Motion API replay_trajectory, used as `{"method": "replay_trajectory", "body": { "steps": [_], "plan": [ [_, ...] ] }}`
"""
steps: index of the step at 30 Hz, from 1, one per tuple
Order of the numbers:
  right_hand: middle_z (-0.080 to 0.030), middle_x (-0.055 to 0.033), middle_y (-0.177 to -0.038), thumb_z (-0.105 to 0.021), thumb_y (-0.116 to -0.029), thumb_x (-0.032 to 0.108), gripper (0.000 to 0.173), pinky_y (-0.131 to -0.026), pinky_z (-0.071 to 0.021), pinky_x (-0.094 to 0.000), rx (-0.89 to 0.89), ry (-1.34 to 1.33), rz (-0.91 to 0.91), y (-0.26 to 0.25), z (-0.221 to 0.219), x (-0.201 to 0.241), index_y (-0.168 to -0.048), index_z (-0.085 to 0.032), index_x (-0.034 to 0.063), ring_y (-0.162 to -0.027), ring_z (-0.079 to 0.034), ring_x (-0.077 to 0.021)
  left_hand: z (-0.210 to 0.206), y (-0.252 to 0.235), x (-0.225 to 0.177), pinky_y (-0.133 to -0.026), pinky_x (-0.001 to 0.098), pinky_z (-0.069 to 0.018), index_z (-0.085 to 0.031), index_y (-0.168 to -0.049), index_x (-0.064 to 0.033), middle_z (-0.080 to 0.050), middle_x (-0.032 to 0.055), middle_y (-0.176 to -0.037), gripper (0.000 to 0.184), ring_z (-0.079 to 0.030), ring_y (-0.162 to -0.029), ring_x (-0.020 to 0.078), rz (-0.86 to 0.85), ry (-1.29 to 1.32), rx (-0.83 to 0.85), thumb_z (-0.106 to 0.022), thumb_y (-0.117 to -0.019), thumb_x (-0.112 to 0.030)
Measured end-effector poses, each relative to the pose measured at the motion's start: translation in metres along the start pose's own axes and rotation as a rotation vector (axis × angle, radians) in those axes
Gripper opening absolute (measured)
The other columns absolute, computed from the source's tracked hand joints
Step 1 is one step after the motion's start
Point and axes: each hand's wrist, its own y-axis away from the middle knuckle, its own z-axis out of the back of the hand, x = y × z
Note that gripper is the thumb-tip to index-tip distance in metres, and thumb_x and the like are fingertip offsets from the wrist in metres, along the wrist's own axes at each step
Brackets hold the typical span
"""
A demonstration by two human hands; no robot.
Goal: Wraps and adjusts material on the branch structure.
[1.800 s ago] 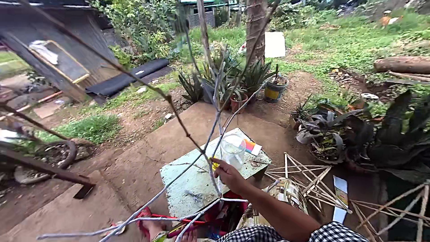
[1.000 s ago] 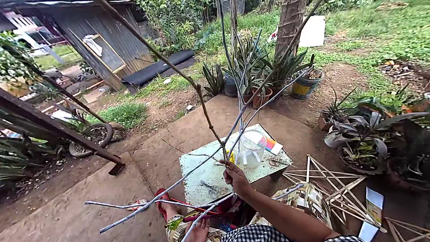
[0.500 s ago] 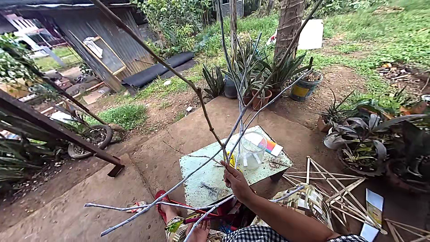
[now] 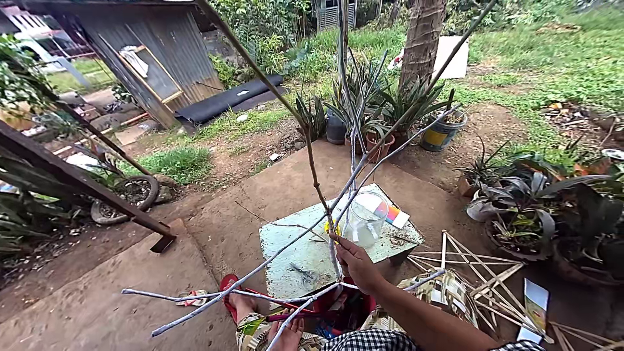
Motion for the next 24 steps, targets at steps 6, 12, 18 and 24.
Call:
{"method": "replay_trajectory", "body": {
  "steps": [6,12,18,24],
  "plan": [
    [-0.050,0.0060,-0.076,-0.039,-0.1075,0.010,0.042,-0.057,-0.0394,-0.0183,0.049,0.043,0.112,-0.002,-0.004,0.010,-0.147,-0.048,0.0016,-0.060,-0.044,-0.0008,0.002,-0.002,0.000,-0.088,0.0452,-0.0527,-0.050,-0.129,-0.0081,-0.064,0.0125,-0.118,0.047,-0.064,-0.105,0.0269,0.009,0.009,-0.005,-0.025,-0.1104,-0.043],
    [-0.070,-0.0085,-0.099,-0.050,-0.1060,0.025,0.032,-0.078,-0.0555,-0.0350,-0.069,0.962,0.368,0.023,0.060,0.100,-0.125,-0.073,0.0118,-0.084,-0.065,-0.0146,0.004,-0.001,-0.001,-0.085,0.0456,-0.0545,-0.055,-0.119,-0.0090,-0.067,0.0106,-0.109,0.046,-0.067,-0.100,0.0265,0.005,0.061,-0.013,-0.026,-0.1101,-0.043],
    [-0.067,-0.0144,-0.108,-0.047,-0.1092,0.026,0.032,-0.082,-0.0551,-0.0527,0.092,1.432,0.156,-0.003,0.082,0.125,-0.131,-0.071,0.0206,-0.094,-0.068,-0.0304,-0.005,-0.002,-0.003,-0.086,0.0538,-0.0533,-0.053,-0.124,-0.0071,-0.064,0.0139,-0.112,0.049,-0.065,-0.103,0.0314,0.034,0.031,0.005,-0.029,-0.1095,-0.047],
    [-0.067,-0.0132,-0.096,-0.052,-0.1066,0.018,0.031,-0.065,-0.0564,-0.0488,-0.085,1.464,0.382,-0.015,0.056,0.118,-0.132,-0.070,0.0192,-0.078,-0.069,-0.0295,-0.004,0.002,-0.004,-0.082,0.0504,-0.0559,-0.055,-0.120,-0.0073,-0.067,0.0130,-0.104,0.056,-0.068,-0.094,0.0299,0.001,0.038,0.015,-0.021,-0.1091,-0.051]
  ]
}}
